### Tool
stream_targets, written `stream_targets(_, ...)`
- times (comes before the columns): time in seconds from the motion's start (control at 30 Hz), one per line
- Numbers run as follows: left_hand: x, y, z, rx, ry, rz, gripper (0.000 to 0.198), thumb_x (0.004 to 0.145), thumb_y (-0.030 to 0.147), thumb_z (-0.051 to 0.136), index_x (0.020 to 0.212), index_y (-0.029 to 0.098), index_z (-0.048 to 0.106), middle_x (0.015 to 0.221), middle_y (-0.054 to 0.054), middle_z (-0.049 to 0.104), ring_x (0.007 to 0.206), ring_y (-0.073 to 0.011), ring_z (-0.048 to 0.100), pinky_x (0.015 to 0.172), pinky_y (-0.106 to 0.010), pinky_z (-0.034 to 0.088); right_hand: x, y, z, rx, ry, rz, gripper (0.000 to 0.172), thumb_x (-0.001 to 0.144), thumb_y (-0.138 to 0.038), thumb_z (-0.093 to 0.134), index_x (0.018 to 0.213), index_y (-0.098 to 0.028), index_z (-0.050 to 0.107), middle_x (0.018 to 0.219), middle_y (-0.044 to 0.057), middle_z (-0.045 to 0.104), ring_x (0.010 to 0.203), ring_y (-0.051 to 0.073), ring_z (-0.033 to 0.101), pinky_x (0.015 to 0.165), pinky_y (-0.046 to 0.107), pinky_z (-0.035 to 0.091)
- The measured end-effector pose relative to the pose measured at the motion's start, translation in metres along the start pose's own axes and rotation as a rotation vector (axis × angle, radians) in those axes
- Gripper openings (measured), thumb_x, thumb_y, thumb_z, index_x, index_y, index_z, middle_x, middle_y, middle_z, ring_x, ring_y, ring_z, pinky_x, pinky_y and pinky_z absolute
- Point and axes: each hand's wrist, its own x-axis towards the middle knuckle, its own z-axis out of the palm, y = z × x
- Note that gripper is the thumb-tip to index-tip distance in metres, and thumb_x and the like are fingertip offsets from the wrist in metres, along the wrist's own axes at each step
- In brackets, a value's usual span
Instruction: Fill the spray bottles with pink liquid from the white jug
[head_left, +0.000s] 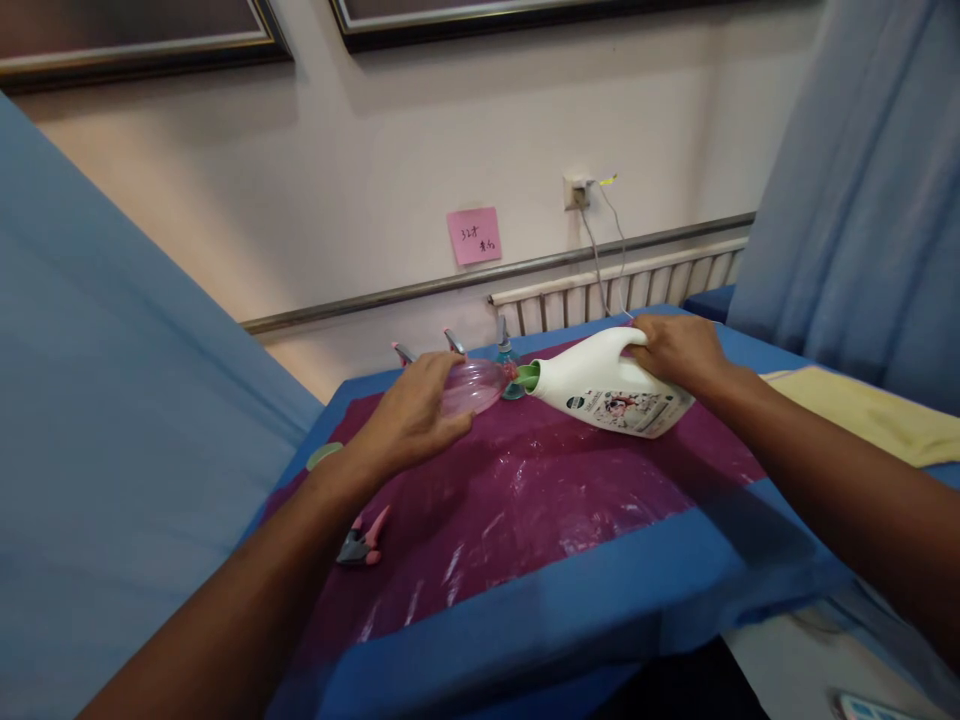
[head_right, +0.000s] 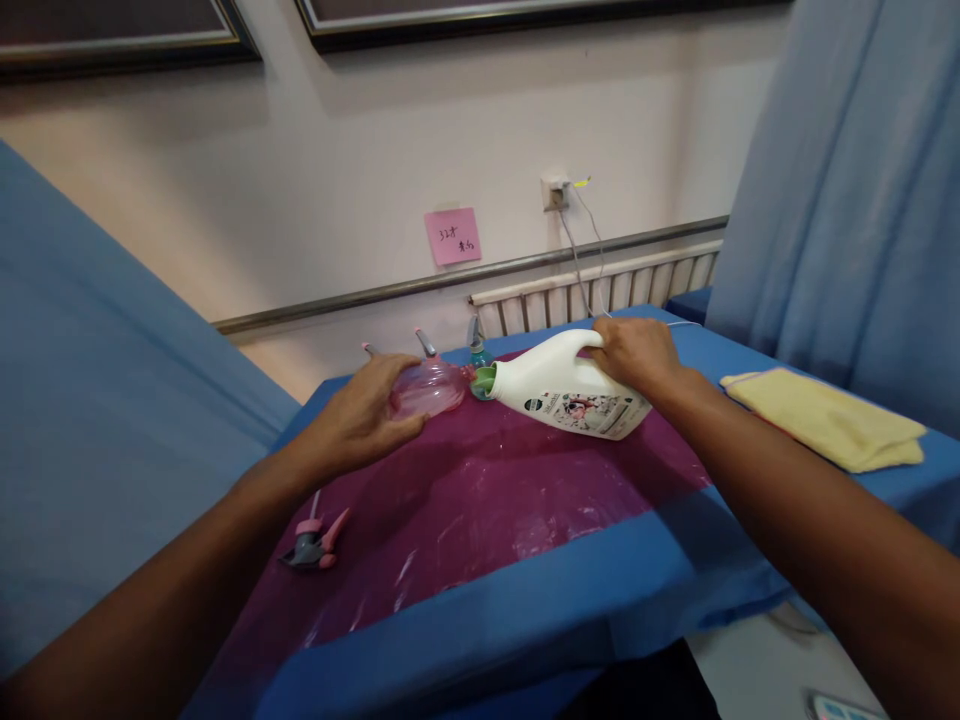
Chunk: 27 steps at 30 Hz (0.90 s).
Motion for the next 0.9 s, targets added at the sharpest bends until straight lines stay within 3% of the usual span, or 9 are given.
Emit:
stream_targets(0.47,-0.001,-0.005,-0.003,0.121,-0.035,0.059,0.063,0.090,0.022,0.072,0.150,0.022,0.053,0.158,-0.019,0.064,0.144,-0.0403,0.064,0.122,-0.060,0.056,0.004,-0.004,0.000,-0.005,0.000,-0.046,0.048,0.112,-0.060,0.053,0.124,-0.022,0.081,0.121,0.017,0.087,0.099,0.034,0.077,0.070,0.038,0.032)
stream_targets(0.9,0.007,0.002,-0.014,0.206,-0.076,0.056,0.066,0.089,0.023,0.075,0.152,0.023,0.056,0.158,-0.017,0.064,0.144,-0.0397,0.065,0.118,-0.056,0.059,0.005,-0.007,-0.004,-0.017,-0.013,-0.044,0.051,0.111,-0.063,0.053,0.126,-0.023,0.081,0.121,0.017,0.088,0.101,0.035,0.078,0.072,0.037,0.034)
